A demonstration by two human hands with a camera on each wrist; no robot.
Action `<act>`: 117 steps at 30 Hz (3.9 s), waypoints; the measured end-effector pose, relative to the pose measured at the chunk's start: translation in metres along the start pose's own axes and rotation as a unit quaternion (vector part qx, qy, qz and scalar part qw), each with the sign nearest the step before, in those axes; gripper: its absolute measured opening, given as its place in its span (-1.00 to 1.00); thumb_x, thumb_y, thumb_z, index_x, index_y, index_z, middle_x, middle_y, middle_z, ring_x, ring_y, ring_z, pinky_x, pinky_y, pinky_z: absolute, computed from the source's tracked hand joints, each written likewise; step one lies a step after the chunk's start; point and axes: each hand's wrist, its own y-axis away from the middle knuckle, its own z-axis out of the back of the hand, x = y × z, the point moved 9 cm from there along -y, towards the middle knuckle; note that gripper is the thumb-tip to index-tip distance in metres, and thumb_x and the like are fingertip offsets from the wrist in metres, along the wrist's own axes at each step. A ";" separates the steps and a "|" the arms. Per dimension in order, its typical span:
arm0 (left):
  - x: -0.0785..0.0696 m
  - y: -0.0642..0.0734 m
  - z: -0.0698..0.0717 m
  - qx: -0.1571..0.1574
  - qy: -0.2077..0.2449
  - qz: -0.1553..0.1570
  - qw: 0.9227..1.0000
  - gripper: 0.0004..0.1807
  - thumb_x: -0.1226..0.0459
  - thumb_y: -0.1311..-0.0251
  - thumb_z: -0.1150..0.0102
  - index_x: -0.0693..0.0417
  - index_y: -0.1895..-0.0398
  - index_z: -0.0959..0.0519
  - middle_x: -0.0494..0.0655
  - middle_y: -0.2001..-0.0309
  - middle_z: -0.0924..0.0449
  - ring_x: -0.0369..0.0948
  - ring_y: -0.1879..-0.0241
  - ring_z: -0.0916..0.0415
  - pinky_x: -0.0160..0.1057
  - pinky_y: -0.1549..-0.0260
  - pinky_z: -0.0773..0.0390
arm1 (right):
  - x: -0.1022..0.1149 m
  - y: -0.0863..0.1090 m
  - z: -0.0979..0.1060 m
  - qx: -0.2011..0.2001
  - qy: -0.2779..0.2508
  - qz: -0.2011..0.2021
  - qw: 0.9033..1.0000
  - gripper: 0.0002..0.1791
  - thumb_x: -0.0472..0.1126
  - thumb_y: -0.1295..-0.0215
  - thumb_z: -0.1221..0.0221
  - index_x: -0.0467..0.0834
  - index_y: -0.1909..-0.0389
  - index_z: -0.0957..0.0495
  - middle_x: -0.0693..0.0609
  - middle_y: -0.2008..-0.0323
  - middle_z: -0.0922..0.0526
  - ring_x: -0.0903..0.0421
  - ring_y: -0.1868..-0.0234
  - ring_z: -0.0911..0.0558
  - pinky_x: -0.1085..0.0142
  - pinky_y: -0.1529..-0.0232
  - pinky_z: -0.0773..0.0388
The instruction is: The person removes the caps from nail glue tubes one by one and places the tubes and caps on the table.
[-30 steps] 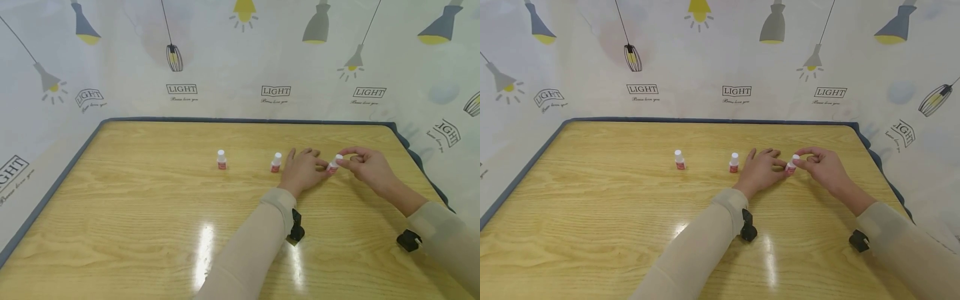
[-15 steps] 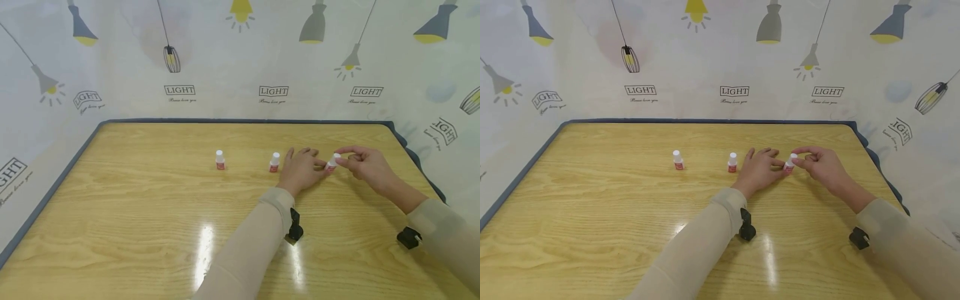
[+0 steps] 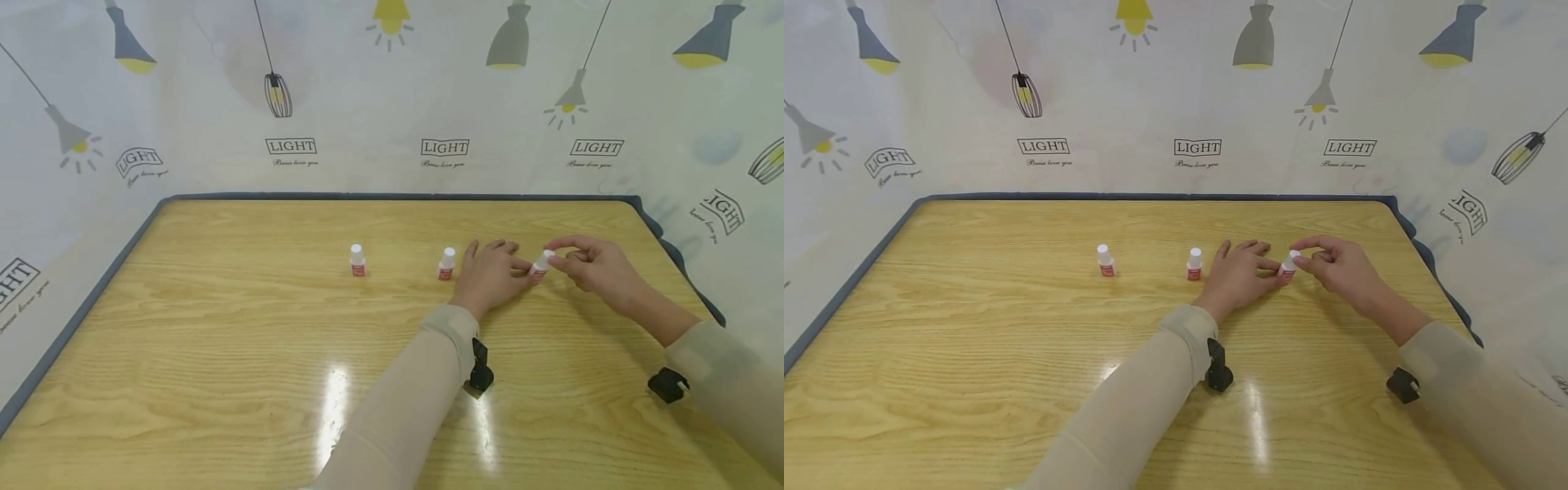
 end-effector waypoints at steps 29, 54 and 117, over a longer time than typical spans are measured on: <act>0.001 -0.001 0.000 0.001 0.003 0.003 1.000 -0.53 -0.42 -0.40 -0.03 -0.70 -0.24 -0.64 -0.47 -0.61 -0.30 -0.33 -0.69 -0.07 0.06 -0.75 0.15 | -0.009 -0.004 0.004 -0.019 0.072 -0.043 0.996 -0.42 0.26 -0.42 -0.33 -0.05 -0.21 -0.53 0.22 0.74 -0.23 0.15 0.72 -0.19 0.14 0.70 -0.18; 0.000 -0.001 0.000 0.006 -0.011 0.002 1.000 -0.53 -0.43 -0.41 0.00 -0.71 -0.25 -0.62 -0.48 -0.60 -0.31 -0.32 -0.68 -0.09 0.07 -0.74 0.10 | -0.003 -0.002 0.003 -0.020 0.104 0.011 0.994 -0.52 0.12 -0.56 -0.23 -0.09 -0.28 -0.54 0.17 0.65 -0.28 0.06 0.68 -0.23 0.14 0.63 -0.25; 0.001 0.001 0.000 -0.001 -0.014 0.001 1.000 -0.52 -0.44 -0.41 0.04 -0.74 -0.26 -0.60 -0.51 -0.59 -0.31 -0.33 -0.66 -0.12 0.05 -0.74 0.09 | 0.005 -0.004 0.000 -0.051 0.149 0.039 0.987 -0.63 0.05 -0.57 -0.24 -0.12 -0.15 -0.54 0.18 0.64 -0.18 0.22 0.67 -0.16 0.22 0.60 -0.22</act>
